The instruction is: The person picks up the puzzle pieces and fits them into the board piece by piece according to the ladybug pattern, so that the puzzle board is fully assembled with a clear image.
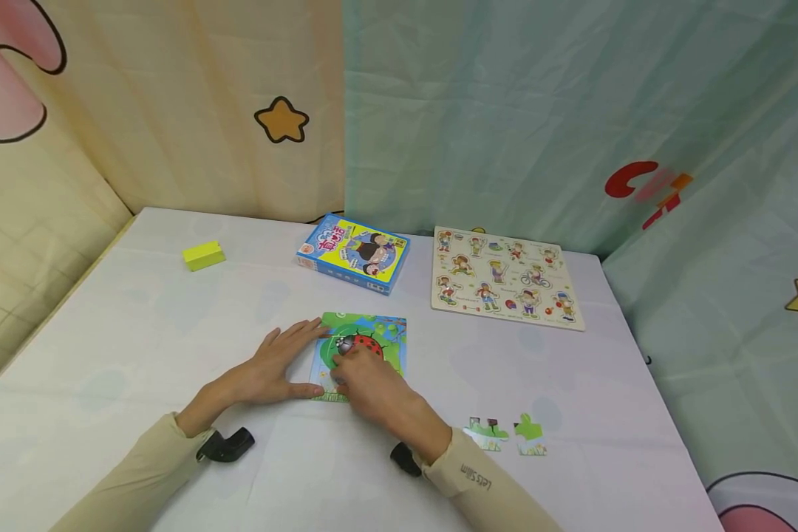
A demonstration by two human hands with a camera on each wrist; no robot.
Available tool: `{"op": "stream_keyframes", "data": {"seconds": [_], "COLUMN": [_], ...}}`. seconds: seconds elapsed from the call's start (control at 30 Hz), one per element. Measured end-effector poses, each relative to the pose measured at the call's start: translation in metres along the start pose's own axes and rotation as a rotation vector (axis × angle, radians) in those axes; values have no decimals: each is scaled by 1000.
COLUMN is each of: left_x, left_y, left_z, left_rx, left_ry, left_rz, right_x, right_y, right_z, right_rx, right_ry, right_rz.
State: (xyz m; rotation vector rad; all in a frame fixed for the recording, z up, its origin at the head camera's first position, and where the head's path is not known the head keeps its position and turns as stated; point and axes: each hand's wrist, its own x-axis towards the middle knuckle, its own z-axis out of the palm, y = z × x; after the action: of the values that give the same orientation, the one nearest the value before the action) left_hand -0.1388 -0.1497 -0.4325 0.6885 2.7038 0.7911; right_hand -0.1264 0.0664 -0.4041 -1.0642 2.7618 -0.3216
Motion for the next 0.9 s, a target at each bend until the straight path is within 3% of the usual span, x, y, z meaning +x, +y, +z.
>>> {"op": "stream_keyframes", "data": {"seconds": [0.17, 0.33, 0.57, 0.7, 0.9], "left_x": [1, 2, -2, -4, -3], "left_y": [-1, -1, 3, 4, 4], "left_z": [0, 1, -1, -2, -2], "left_rx": [1, 2, 68, 73, 29], "left_ry": [-13, 30, 46, 43, 35], "left_rz": [7, 51, 85, 92, 92], "right_x": [-3, -7, -11, -16, -36], "right_y": [3, 5, 14, 23, 38], "right_z": [-1, -4, -4, -7, -17], "right_rx": [18, 18, 43, 158, 326], "right_ry": [-17, -13, -57, -86, -28], "right_rz": [-8, -31, -58, -72, -151]}}
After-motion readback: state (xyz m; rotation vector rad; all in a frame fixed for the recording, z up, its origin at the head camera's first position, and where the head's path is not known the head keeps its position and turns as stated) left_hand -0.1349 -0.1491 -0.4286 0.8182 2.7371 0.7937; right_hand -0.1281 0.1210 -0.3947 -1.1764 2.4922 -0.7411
